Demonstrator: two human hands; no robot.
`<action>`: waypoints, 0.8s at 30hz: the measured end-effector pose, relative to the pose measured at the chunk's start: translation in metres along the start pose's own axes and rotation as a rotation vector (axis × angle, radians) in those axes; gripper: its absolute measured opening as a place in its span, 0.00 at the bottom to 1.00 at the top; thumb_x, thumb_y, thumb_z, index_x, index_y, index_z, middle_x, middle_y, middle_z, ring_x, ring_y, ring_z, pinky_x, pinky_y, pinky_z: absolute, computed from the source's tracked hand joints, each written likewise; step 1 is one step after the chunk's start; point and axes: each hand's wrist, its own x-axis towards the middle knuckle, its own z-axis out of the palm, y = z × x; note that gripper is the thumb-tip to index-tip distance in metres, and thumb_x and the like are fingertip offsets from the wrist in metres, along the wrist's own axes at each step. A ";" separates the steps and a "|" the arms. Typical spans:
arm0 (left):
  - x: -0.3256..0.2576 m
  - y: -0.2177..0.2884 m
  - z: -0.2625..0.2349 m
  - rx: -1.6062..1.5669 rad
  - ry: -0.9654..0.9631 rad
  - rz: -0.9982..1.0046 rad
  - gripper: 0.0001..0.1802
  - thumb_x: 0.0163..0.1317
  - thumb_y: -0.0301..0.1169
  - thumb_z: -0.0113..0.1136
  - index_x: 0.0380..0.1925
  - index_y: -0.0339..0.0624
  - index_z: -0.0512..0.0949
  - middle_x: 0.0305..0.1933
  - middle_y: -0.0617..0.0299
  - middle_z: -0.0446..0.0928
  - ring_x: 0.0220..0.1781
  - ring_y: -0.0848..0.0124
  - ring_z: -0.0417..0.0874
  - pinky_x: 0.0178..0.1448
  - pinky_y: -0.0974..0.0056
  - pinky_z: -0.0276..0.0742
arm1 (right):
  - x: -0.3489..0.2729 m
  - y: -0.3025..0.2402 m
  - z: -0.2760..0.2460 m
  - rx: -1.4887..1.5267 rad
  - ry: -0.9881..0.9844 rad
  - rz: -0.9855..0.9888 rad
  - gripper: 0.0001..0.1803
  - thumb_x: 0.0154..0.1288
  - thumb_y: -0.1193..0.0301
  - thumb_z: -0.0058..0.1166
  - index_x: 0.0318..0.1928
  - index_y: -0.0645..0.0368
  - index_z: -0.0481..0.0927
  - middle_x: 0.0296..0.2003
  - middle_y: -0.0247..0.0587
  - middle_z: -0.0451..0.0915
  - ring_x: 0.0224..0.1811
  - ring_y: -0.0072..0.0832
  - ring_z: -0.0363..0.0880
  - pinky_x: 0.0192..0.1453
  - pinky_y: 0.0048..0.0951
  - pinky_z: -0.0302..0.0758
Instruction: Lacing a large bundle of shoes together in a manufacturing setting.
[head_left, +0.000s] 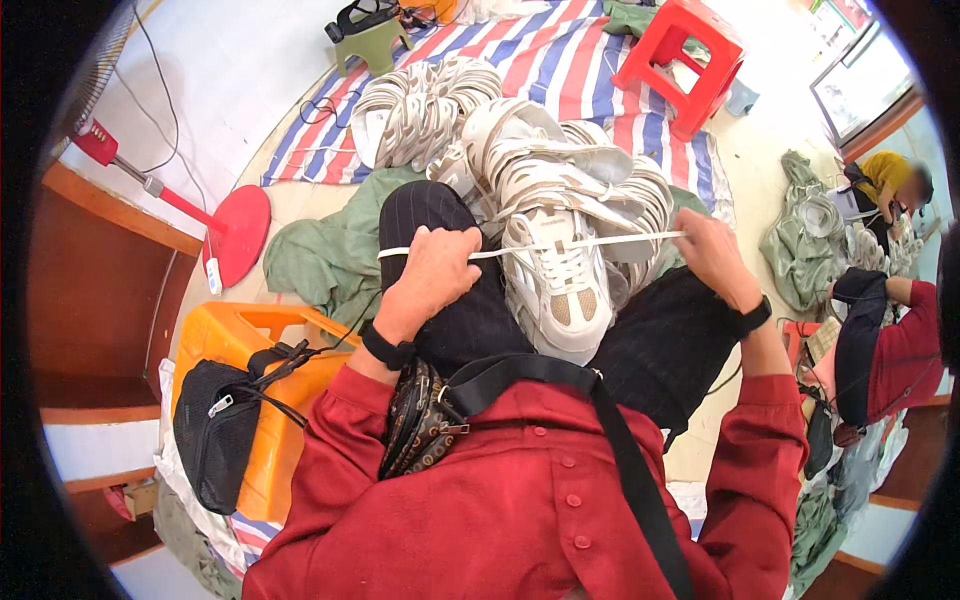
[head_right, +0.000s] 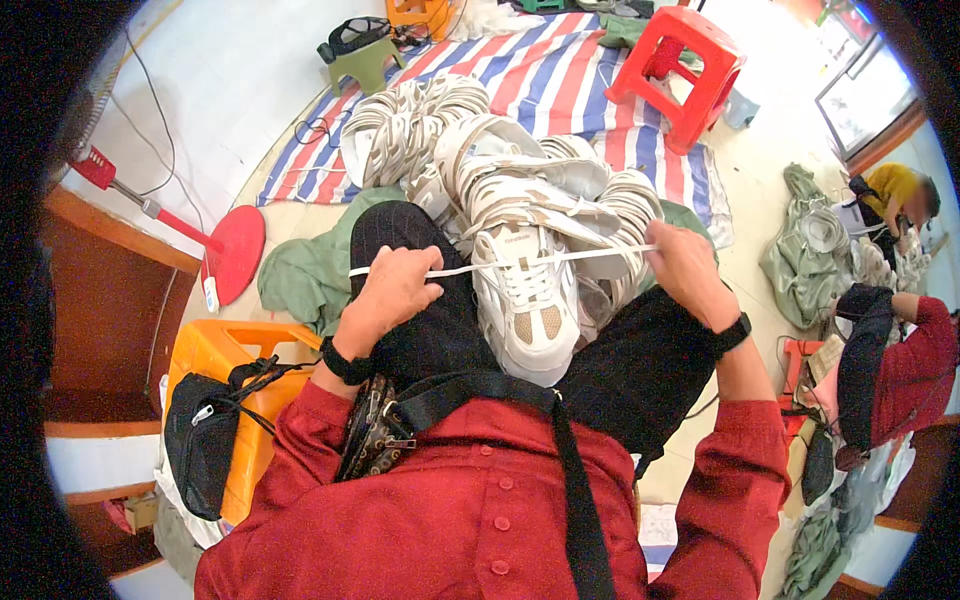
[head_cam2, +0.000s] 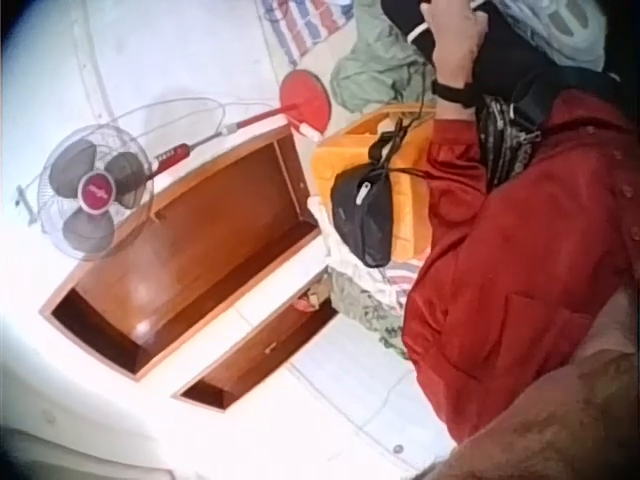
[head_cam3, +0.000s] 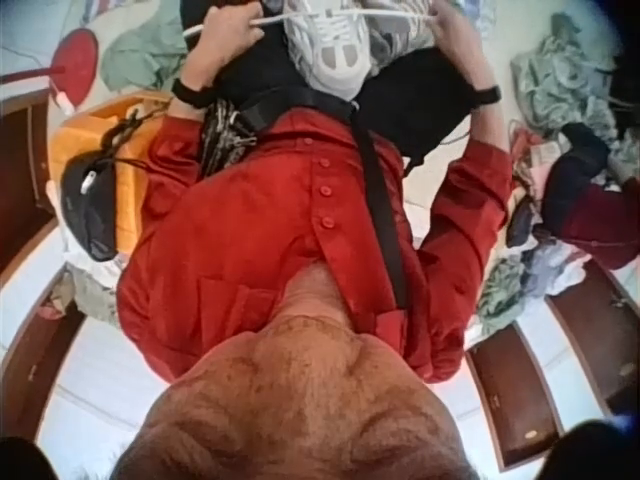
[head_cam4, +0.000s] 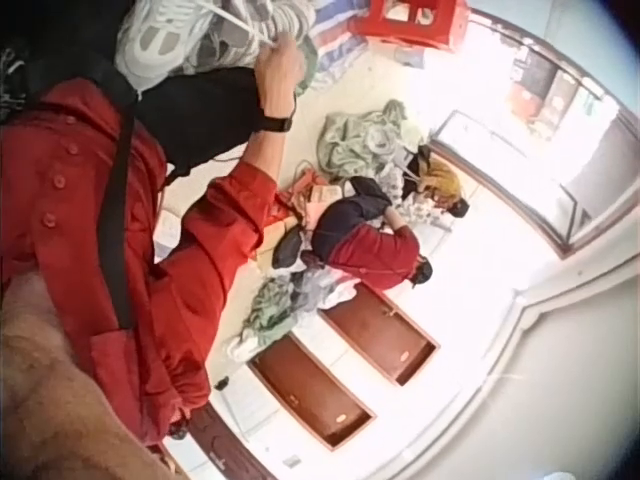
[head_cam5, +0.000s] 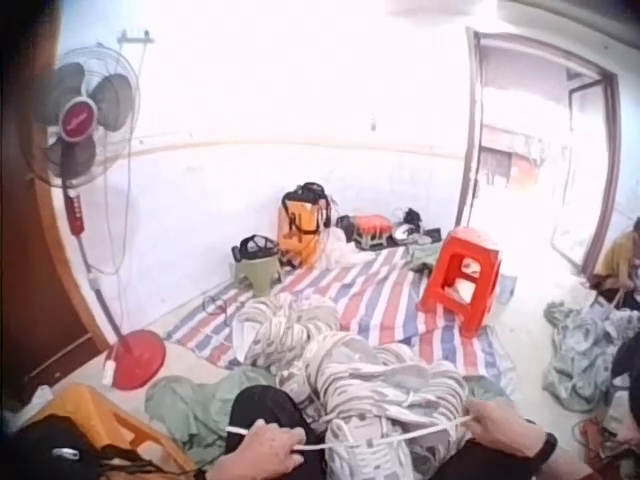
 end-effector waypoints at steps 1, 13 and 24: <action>-0.001 0.002 -0.001 0.001 -0.071 0.010 0.07 0.52 0.31 0.59 0.31 0.44 0.74 0.25 0.56 0.77 0.35 0.55 0.78 0.40 0.54 0.65 | -0.003 0.005 -0.005 0.001 0.008 -0.005 0.05 0.57 0.74 0.49 0.35 0.61 0.73 0.27 0.54 0.76 0.35 0.55 0.75 0.37 0.48 0.70; -0.017 -0.013 -0.011 0.324 0.303 -0.251 0.03 0.56 0.29 0.53 0.27 0.44 0.74 0.27 0.57 0.77 0.35 0.56 0.78 0.41 0.52 0.69 | -0.106 0.088 -0.086 -0.411 0.426 0.321 0.04 0.62 0.75 0.42 0.35 0.61 0.71 0.32 0.51 0.74 0.37 0.50 0.75 0.38 0.46 0.70; -0.036 -0.074 -0.006 0.350 0.238 -0.509 0.11 0.56 0.30 0.51 0.22 0.37 0.80 0.26 0.45 0.79 0.32 0.47 0.82 0.36 0.49 0.76 | -0.193 0.139 -0.110 -0.697 0.343 0.538 0.04 0.60 0.74 0.44 0.32 0.60 0.72 0.30 0.46 0.75 0.39 0.42 0.76 0.42 0.40 0.73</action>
